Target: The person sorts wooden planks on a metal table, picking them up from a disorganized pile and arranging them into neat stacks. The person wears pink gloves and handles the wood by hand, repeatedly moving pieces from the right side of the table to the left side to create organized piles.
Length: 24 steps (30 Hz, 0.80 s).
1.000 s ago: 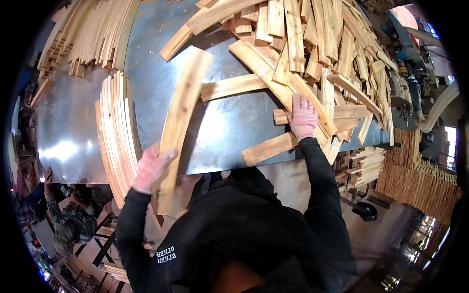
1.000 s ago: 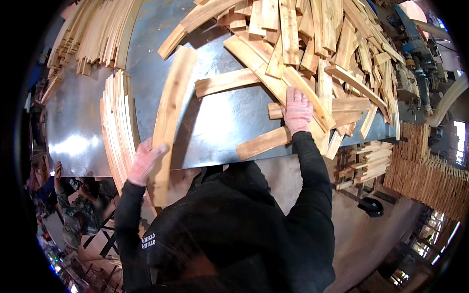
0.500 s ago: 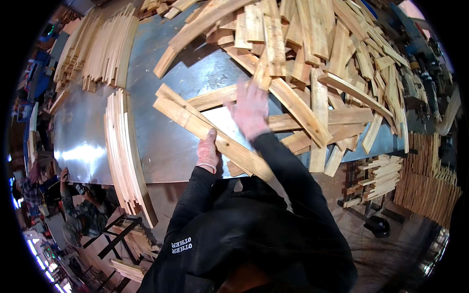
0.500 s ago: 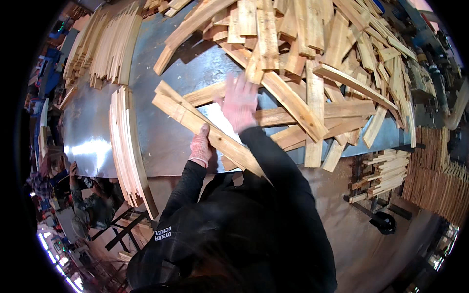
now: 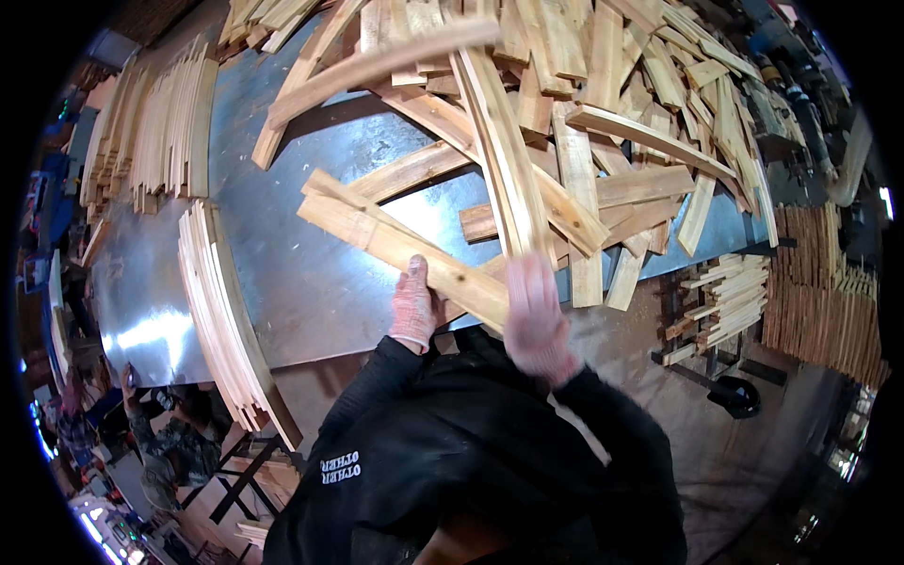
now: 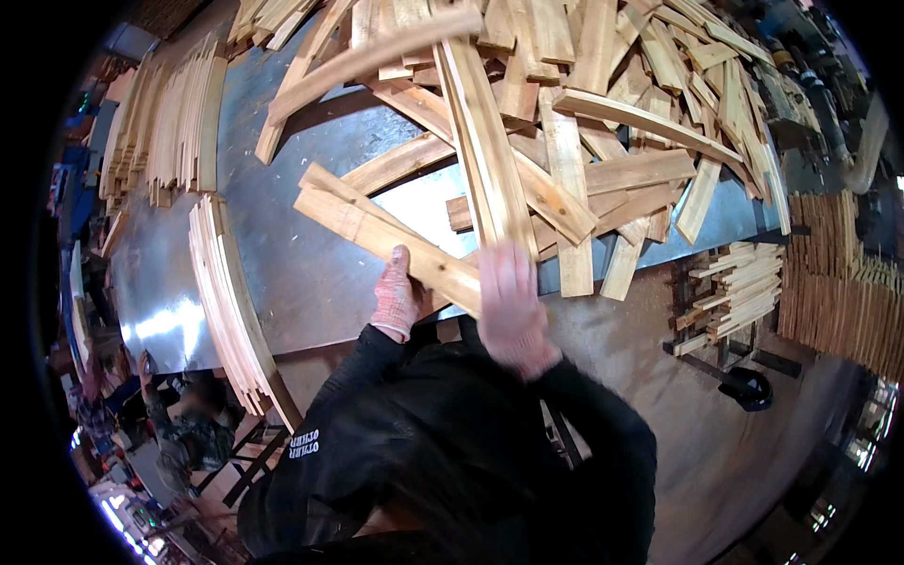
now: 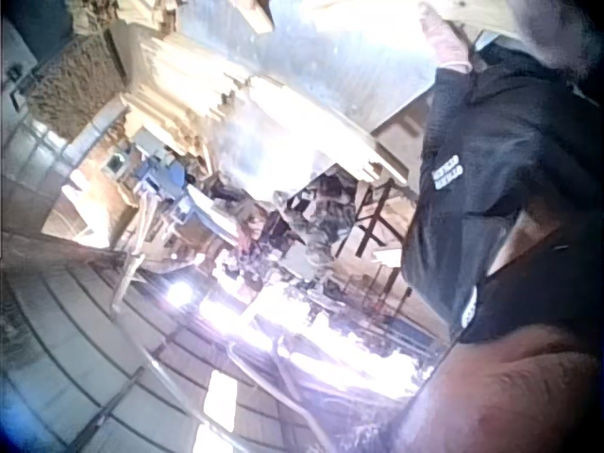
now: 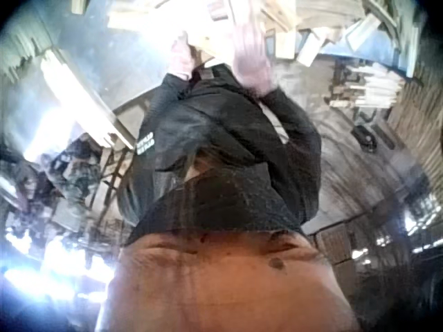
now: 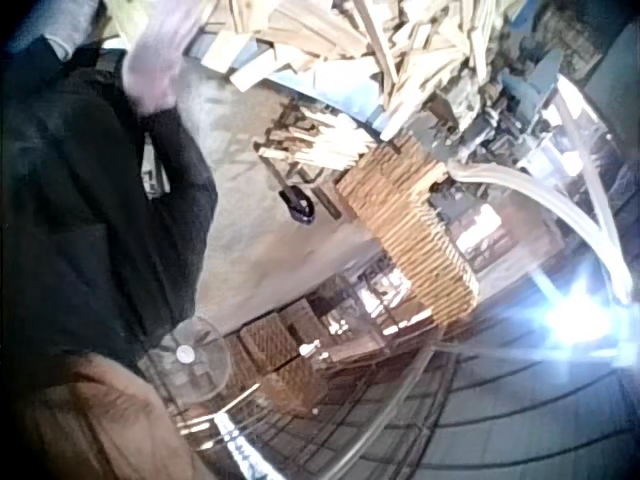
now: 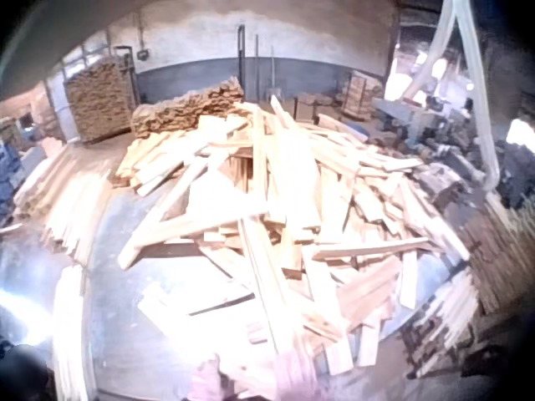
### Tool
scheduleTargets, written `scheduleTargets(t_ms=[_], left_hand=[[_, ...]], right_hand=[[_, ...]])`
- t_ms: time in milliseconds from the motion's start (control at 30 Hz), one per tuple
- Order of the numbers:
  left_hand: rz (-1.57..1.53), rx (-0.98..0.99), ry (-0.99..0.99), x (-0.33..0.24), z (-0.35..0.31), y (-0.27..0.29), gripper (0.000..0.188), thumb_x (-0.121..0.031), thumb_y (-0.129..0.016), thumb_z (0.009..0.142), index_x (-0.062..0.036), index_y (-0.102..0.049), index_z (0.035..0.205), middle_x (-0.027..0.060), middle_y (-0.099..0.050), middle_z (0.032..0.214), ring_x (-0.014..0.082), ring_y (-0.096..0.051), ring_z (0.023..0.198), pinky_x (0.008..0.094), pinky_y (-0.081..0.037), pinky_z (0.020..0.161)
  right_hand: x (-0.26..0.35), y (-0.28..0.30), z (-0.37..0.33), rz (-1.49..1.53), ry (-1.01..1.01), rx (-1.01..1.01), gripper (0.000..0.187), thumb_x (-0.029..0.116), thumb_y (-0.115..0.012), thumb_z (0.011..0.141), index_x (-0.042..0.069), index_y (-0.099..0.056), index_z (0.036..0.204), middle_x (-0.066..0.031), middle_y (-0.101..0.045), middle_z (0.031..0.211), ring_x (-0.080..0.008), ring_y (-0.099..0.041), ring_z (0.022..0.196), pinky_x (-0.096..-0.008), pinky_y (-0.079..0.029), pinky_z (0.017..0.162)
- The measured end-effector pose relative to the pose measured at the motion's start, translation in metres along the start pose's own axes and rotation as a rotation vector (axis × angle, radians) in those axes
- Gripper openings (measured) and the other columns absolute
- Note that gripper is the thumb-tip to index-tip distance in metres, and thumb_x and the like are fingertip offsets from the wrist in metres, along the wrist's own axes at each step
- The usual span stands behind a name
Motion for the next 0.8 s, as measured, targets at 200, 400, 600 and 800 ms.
scheduleTargets(t_ms=[200,400,600,800], left_hand=[[0.026,0.439,0.078,0.041,-0.024,-0.066,0.053,-0.048,-0.053,0.102,-0.0053,-0.05,0.132,0.0116,-0.062,0.12,0.0281,-0.063,0.11,0.0442,-0.057,0.09],[0.392,0.112,-0.094,0.07,0.027,-0.059,0.061,-0.032,-0.075,0.088,0.0024,-0.048,0.131,0.0175,-0.064,0.119,0.0283,-0.061,0.109,0.0395,-0.051,0.09],[0.496,-0.01,-0.356,0.034,-0.002,-0.077,0.071,-0.034,-0.077,0.085,0.0074,-0.043,0.131,0.0196,-0.062,0.12,0.0281,-0.06,0.109,0.0364,-0.048,0.095],[0.662,0.063,-0.376,-0.084,-0.017,-0.018,0.056,-0.032,-0.074,0.089,0.0053,-0.056,0.126,0.013,-0.068,0.109,0.0175,-0.064,0.094,0.0319,-0.053,0.085]], right_hand=[[-0.022,-0.029,-0.11,0.005,0.172,0.045,0.055,0.023,-0.059,0.088,-0.003,-0.052,0.136,-0.0257,-0.05,0.138,-0.0425,-0.049,0.13,-0.054,-0.043,0.104],[-0.044,0.002,0.031,0.102,-0.341,0.217,0.085,0.046,-0.07,0.084,-0.003,-0.04,0.146,-0.0299,-0.036,0.151,-0.0402,-0.039,0.14,-0.0475,-0.039,0.11],[-0.088,-0.051,0.11,0.102,-0.328,0.314,0.097,0.035,-0.075,0.079,0.0,-0.025,0.154,-0.0302,-0.035,0.153,-0.0398,-0.035,0.144,-0.0452,-0.036,0.114],[-0.157,0.08,0.104,-0.443,-0.115,0.433,0.08,0.027,-0.07,0.082,0.005,-0.035,0.15,-0.0225,-0.048,0.143,-0.0383,-0.047,0.132,-0.0475,-0.041,0.107]])
Point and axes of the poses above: each hand's wrist, its own z-axis towards the middle knuckle, its own y-axis out of the back of the hand, x = y × z, the point moved 5 cm from there along z, towards the middle knuckle
